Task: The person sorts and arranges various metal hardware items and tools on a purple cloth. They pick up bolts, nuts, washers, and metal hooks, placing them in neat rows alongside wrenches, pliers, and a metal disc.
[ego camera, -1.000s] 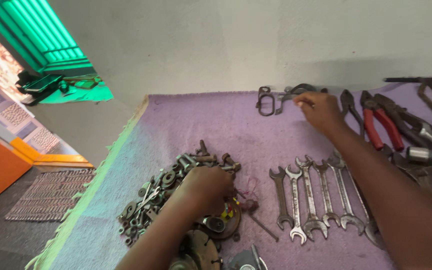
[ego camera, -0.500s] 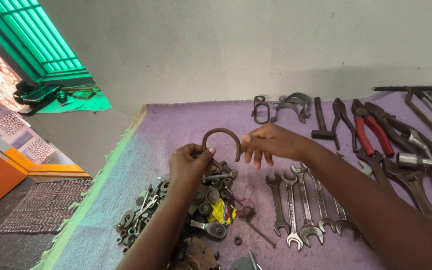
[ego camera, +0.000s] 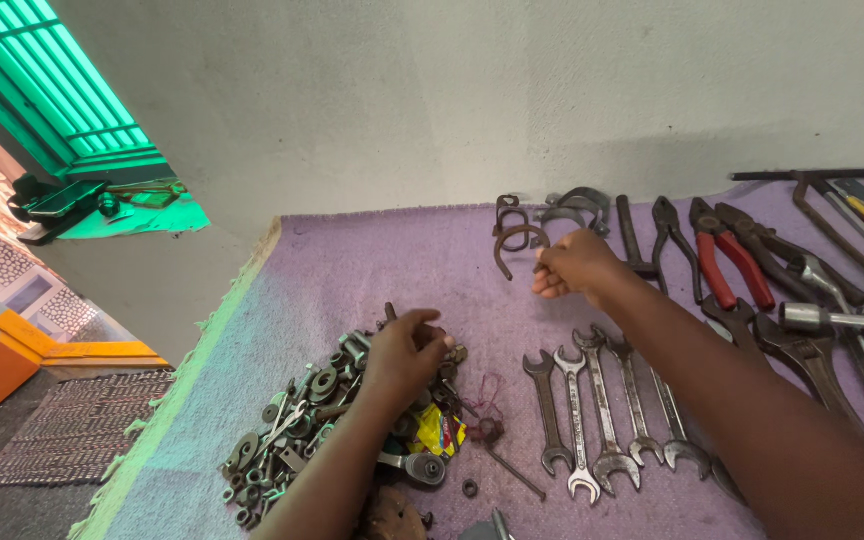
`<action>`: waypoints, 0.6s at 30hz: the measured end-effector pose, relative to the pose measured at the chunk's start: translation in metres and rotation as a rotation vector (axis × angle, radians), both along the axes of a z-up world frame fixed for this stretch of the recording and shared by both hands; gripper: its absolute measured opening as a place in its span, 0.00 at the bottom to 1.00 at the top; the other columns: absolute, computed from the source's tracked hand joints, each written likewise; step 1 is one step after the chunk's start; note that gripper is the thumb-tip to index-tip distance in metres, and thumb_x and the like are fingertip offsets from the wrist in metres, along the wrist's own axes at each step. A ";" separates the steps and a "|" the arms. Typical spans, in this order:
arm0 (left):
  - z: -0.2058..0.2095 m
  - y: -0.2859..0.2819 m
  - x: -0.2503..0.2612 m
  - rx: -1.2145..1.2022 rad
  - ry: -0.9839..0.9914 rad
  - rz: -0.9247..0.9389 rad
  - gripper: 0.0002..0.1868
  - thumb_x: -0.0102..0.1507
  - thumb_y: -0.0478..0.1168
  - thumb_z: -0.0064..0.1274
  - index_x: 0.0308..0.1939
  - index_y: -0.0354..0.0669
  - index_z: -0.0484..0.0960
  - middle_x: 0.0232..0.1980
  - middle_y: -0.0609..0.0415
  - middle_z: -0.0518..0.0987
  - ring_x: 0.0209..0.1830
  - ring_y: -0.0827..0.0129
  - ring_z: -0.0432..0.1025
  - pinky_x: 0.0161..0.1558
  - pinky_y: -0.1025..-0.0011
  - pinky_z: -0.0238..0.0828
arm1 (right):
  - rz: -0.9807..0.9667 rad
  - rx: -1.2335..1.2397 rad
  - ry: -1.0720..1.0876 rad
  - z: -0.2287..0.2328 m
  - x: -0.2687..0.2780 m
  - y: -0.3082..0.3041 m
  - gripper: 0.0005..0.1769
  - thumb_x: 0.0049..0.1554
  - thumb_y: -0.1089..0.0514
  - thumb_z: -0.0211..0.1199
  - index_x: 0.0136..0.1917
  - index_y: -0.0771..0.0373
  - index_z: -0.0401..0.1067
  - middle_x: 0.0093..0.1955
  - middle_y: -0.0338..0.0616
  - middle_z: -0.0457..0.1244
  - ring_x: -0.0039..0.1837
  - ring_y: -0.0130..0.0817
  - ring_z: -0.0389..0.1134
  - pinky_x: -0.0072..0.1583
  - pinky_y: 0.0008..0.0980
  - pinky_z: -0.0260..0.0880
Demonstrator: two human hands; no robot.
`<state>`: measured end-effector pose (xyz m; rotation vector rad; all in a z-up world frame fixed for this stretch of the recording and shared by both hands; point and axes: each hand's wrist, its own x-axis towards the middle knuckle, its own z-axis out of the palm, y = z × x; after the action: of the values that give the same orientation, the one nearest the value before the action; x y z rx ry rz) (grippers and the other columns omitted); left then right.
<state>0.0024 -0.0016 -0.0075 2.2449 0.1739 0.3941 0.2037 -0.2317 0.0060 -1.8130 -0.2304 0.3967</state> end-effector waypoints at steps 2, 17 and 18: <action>-0.004 -0.001 0.002 0.033 -0.030 -0.036 0.23 0.57 0.41 0.63 0.55 0.40 0.81 0.40 0.51 0.87 0.41 0.66 0.83 0.48 0.68 0.78 | -0.015 0.039 0.042 -0.010 0.008 -0.002 0.16 0.64 0.58 0.56 0.49 0.79 0.71 0.42 0.59 0.69 0.42 0.44 0.75 0.43 0.36 0.79; -0.006 0.002 0.003 0.005 -0.246 0.030 0.13 0.64 0.33 0.48 0.51 0.40 0.83 0.38 0.50 0.88 0.40 0.61 0.83 0.45 0.66 0.78 | 0.002 -0.077 -0.051 -0.026 0.002 0.012 0.17 0.61 0.65 0.57 0.60 0.79 0.69 0.52 0.63 0.71 0.50 0.45 0.77 0.48 0.35 0.80; -0.002 0.003 0.002 0.005 -0.290 0.051 0.13 0.65 0.32 0.46 0.50 0.40 0.83 0.38 0.50 0.88 0.40 0.62 0.83 0.45 0.66 0.78 | 0.027 -0.062 -0.080 -0.031 0.005 0.012 0.18 0.60 0.65 0.59 0.61 0.78 0.69 0.52 0.61 0.70 0.50 0.43 0.77 0.48 0.34 0.81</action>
<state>0.0047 0.0010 -0.0096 2.1629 0.0776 0.7411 0.2090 -0.2201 -0.0248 -1.8903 -0.3011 0.3538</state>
